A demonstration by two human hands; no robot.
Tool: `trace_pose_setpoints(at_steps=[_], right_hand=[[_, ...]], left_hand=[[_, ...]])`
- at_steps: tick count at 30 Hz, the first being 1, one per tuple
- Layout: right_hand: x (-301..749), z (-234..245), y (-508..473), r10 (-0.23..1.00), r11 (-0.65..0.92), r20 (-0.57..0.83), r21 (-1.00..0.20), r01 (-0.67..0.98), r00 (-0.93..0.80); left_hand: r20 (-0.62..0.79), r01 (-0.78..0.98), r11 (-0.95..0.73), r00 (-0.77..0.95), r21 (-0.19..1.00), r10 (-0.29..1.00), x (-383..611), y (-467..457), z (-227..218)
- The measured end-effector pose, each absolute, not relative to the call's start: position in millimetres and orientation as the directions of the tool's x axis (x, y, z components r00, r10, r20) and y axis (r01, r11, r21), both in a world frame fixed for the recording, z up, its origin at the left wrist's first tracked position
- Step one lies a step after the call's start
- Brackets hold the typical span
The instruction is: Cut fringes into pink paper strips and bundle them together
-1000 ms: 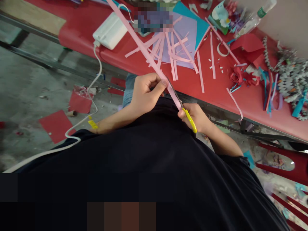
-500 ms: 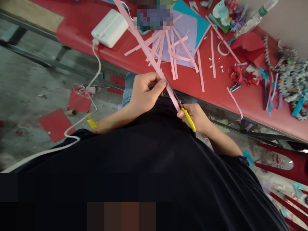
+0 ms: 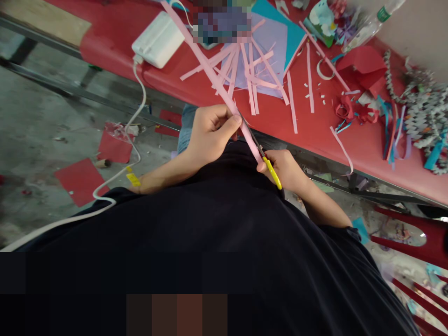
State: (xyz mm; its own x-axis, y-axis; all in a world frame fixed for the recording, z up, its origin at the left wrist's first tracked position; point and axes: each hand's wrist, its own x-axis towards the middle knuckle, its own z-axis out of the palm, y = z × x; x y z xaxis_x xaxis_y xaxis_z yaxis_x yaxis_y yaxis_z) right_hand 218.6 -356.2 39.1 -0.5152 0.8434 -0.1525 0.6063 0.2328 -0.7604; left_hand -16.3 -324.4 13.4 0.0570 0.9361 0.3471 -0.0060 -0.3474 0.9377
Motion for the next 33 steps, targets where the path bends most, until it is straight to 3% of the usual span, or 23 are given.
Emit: trace_pose_setpoints(at_steps=[9,33], right_hand=[[221.2,32.9,-356.2,0.799,0.217,-0.148,-0.833,0.509,-0.583],[214.1,34.1,-356.1,0.853,0.248,-0.086,-0.802,0.543,-0.515]], left_hand=[[0.349,-0.024,-0.349,0.096,0.937,0.932,-13.6,-326.7,16.7],[0.329,-0.035,-0.328,0.145,0.944,0.933,-11.8,-327.6,13.1]])
